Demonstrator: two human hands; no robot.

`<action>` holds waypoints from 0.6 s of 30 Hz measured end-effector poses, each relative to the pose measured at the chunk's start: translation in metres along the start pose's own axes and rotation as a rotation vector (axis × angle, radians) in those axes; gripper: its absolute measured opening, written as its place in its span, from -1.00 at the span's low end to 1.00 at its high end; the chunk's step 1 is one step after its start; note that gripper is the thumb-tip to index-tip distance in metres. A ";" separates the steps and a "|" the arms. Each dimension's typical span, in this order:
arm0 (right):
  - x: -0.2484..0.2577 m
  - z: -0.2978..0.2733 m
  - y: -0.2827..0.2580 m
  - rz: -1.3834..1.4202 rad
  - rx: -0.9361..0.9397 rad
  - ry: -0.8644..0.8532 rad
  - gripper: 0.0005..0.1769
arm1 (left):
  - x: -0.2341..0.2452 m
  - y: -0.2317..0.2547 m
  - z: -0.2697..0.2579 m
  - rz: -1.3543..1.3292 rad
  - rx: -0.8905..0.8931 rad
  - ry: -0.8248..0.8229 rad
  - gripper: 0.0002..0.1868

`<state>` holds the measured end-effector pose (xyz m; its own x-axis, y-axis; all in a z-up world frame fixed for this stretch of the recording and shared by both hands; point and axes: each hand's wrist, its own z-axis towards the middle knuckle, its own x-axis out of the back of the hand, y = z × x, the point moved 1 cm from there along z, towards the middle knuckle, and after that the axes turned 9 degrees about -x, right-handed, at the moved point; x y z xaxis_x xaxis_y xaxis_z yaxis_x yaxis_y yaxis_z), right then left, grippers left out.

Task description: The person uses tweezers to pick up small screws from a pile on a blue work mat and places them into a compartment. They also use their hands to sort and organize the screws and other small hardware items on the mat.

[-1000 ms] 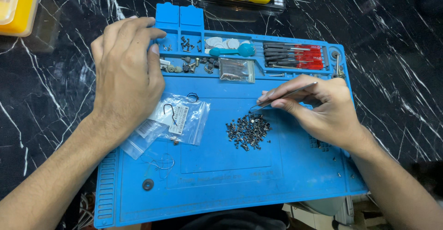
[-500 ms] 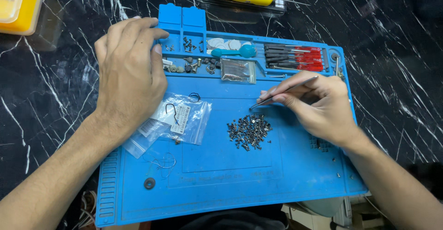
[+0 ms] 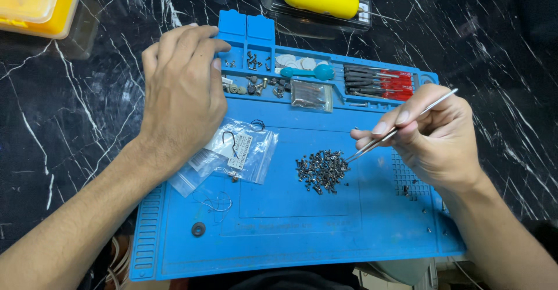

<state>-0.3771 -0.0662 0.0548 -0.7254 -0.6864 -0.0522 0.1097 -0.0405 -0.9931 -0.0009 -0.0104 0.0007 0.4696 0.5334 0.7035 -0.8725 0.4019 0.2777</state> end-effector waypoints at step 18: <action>-0.071 0.126 0.001 -0.460 0.115 0.172 -0.86 | -0.004 0.000 0.001 0.015 0.033 0.006 -0.71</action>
<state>-0.2403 -0.1090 0.0706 -0.8167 -0.4493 0.3620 -0.1804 -0.3972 -0.8998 -0.0031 -0.0135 -0.0015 0.4571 0.5435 0.7040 -0.8835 0.3687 0.2890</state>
